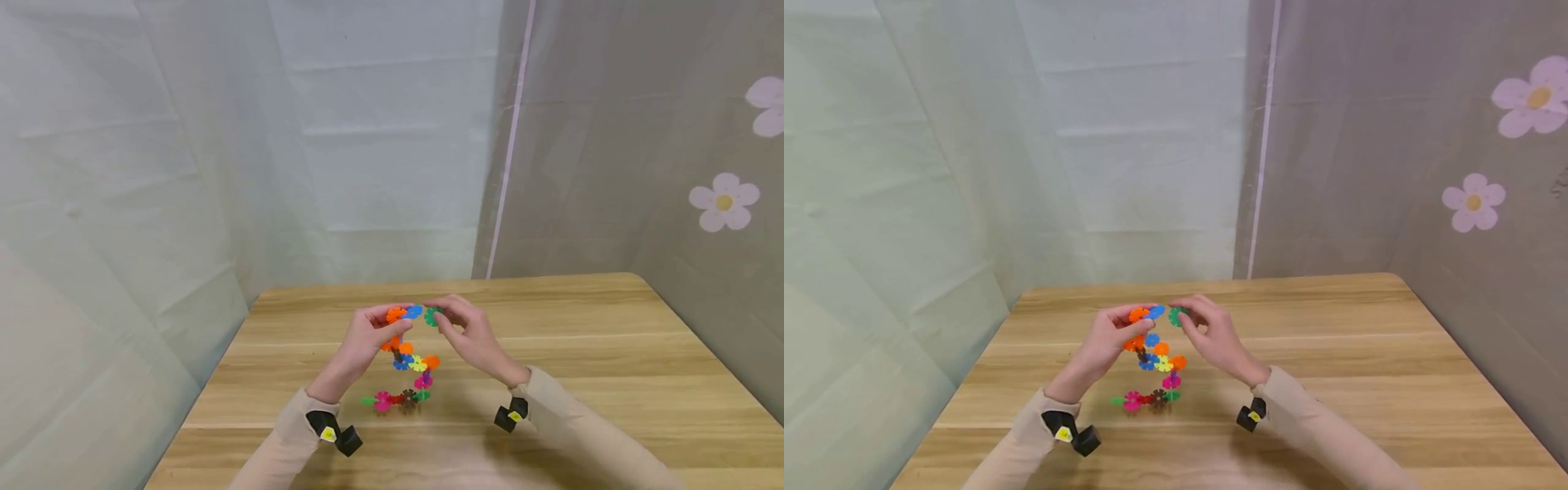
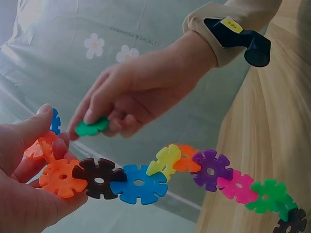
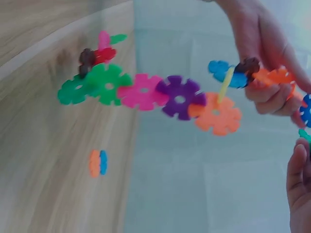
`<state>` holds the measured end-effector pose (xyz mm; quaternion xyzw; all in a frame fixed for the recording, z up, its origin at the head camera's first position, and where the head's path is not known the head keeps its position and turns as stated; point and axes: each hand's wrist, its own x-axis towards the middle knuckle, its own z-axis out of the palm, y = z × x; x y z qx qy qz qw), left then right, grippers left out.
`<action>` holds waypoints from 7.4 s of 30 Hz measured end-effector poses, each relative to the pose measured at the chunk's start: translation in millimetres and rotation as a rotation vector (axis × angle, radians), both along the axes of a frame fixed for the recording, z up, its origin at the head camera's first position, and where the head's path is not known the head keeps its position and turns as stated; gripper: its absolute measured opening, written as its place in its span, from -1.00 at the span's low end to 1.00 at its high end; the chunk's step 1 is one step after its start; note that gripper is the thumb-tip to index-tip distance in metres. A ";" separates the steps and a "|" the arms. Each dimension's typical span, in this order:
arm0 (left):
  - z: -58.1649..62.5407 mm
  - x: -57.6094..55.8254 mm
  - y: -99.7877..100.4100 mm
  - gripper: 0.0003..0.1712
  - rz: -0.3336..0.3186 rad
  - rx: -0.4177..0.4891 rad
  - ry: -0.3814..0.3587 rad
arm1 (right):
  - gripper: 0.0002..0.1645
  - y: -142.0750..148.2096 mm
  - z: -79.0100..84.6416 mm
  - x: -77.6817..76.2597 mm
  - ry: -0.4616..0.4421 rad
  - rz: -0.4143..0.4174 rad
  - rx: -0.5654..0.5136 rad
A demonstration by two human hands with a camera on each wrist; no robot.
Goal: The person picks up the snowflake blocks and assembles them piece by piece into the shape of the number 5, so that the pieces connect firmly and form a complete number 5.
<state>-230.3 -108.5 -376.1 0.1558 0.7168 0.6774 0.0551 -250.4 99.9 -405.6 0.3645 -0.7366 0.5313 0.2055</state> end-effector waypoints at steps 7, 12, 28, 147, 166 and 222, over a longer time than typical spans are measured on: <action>2.0 0.3 1.8 -0.61 -0.007 0.004 0.004 | -0.64 -0.8 11.6 4.2 0.065 0.040 -0.117; 2.6 -0.9 1.2 -0.62 -0.014 0.009 0.005 | -0.61 0.1 17.3 3.8 0.078 0.065 -0.146; 7.6 -0.5 5.0 -0.58 -0.038 0.015 -0.001 | -0.76 6.3 30.2 6.7 0.081 0.092 -0.103; 9.1 -9.3 -20.3 -0.58 0.043 -0.030 0.179 | -0.41 24.7 -43.4 -21.2 -0.455 0.015 1.257; 12.3 -14.3 -9.9 -0.68 0.152 0.065 0.091 | -0.76 24.1 -67.7 -35.7 -0.398 -0.165 0.842; 16.1 -9.9 -0.7 -0.67 0.132 -0.015 0.040 | -0.81 6.6 -18.9 4.2 0.088 -0.167 0.129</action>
